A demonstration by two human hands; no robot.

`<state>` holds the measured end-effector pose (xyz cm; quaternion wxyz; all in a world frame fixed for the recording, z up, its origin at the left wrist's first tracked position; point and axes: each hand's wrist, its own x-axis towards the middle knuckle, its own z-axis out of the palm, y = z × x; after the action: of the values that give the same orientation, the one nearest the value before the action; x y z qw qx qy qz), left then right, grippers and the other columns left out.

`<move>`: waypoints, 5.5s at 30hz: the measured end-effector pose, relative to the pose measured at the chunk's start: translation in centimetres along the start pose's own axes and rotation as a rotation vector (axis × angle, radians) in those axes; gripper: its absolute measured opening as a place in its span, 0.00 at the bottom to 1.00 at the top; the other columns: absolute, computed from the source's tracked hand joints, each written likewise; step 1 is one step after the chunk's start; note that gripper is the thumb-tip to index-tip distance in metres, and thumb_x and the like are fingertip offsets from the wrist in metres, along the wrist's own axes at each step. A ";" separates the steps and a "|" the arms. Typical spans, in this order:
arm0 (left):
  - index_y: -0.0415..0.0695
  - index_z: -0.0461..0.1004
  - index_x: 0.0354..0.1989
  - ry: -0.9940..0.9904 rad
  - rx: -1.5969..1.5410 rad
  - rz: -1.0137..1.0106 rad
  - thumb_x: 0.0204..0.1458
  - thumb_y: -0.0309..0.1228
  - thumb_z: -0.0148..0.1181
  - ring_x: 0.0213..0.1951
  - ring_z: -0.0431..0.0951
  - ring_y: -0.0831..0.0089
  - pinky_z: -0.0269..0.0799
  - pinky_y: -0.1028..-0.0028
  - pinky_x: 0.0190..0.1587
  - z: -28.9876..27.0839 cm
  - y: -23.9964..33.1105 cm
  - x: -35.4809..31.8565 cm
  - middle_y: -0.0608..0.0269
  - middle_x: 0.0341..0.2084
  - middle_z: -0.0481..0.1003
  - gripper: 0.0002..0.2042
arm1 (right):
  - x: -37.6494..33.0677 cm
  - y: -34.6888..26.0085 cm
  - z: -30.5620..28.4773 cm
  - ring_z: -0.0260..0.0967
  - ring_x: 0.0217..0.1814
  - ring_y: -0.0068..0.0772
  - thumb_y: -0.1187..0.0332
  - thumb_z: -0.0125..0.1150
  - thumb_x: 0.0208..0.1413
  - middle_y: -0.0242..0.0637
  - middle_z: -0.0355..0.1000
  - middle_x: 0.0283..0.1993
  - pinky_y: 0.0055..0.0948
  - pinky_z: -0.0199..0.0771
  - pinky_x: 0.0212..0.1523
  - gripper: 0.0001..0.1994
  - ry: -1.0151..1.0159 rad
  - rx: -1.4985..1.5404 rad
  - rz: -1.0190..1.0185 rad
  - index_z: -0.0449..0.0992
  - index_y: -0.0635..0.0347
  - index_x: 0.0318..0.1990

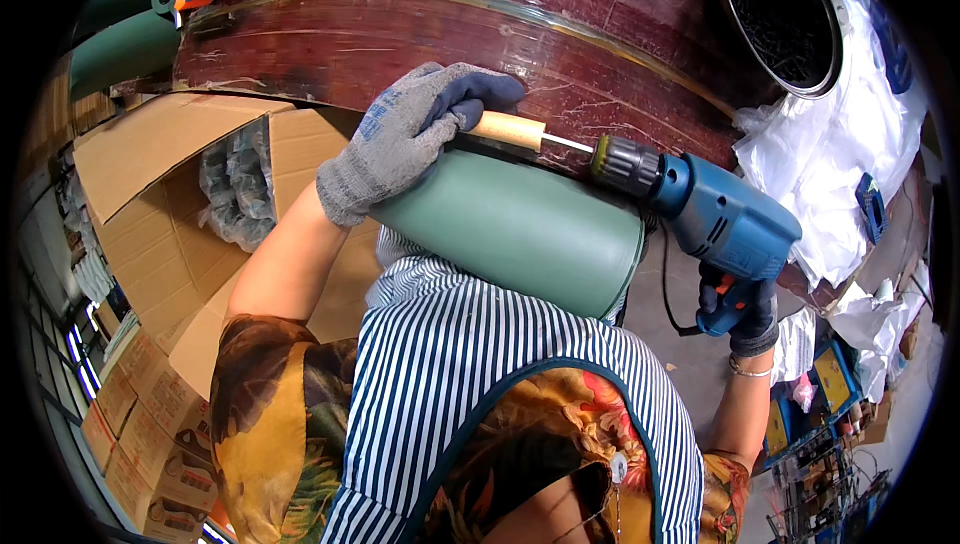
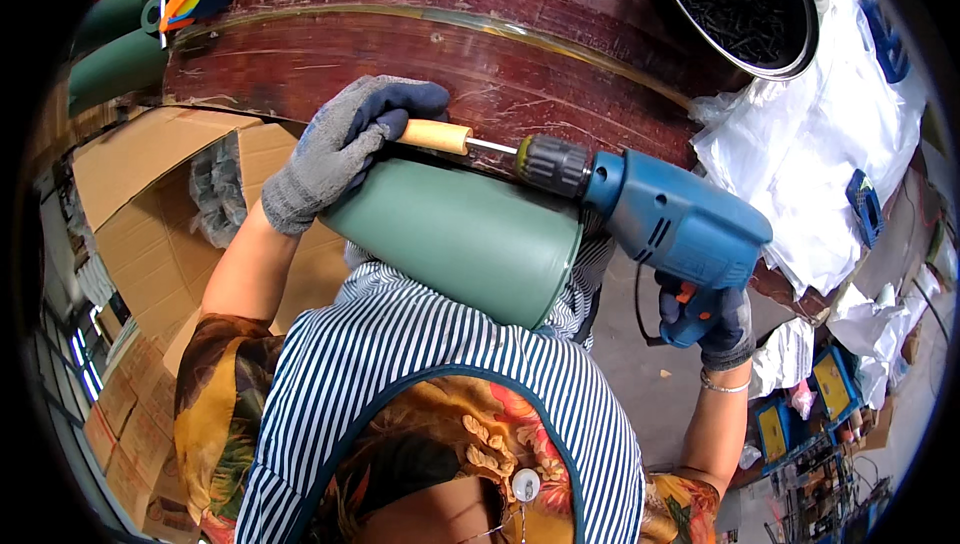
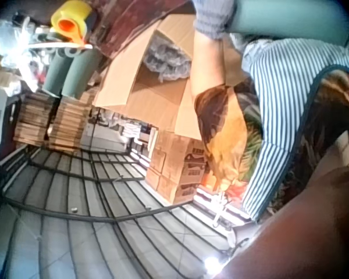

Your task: The person attaches wooden handles to green containers using a drill and then packs the completed items into a large cardboard box before sealing it with tape.

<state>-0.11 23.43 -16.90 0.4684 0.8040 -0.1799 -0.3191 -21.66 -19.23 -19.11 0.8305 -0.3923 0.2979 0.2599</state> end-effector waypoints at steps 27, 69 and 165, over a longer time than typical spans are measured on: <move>0.50 0.74 0.37 -0.382 1.406 0.567 0.55 0.45 0.60 0.40 0.77 0.65 0.67 0.64 0.46 5.9 17.6 -1.9 0.61 0.32 0.77 0.12 | 2.3 -2.3 10.7 0.76 0.43 0.47 0.46 0.59 0.60 0.46 0.74 0.41 0.43 0.76 0.41 0.25 0.934 -1.617 -0.752 0.75 0.57 0.54; 0.38 0.75 0.49 0.539 0.098 0.529 0.56 0.27 0.60 0.44 0.82 0.61 0.78 0.66 0.46 5.2 0.9 -3.1 0.49 0.37 0.81 0.13 | 4.4 -1.3 11.5 0.73 0.48 0.49 0.70 0.61 0.48 0.42 0.74 0.47 0.45 0.71 0.53 0.16 0.321 -1.443 -1.373 0.74 0.57 0.47; 0.39 0.76 0.52 0.561 0.124 0.293 0.58 0.28 0.61 0.52 0.75 0.68 0.70 0.69 0.57 -5.7 15.1 -10.5 0.58 0.46 0.74 0.15 | -1.9 5.9 5.7 0.74 0.50 0.55 0.51 0.70 0.49 0.55 0.68 0.54 0.45 0.78 0.46 0.49 0.967 -1.310 -0.877 0.49 0.54 0.75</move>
<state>-3.75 25.77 1.89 0.4908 0.8531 -0.1769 -0.0025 -25.24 -11.73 -17.72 0.2520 -0.9273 0.2305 -0.1533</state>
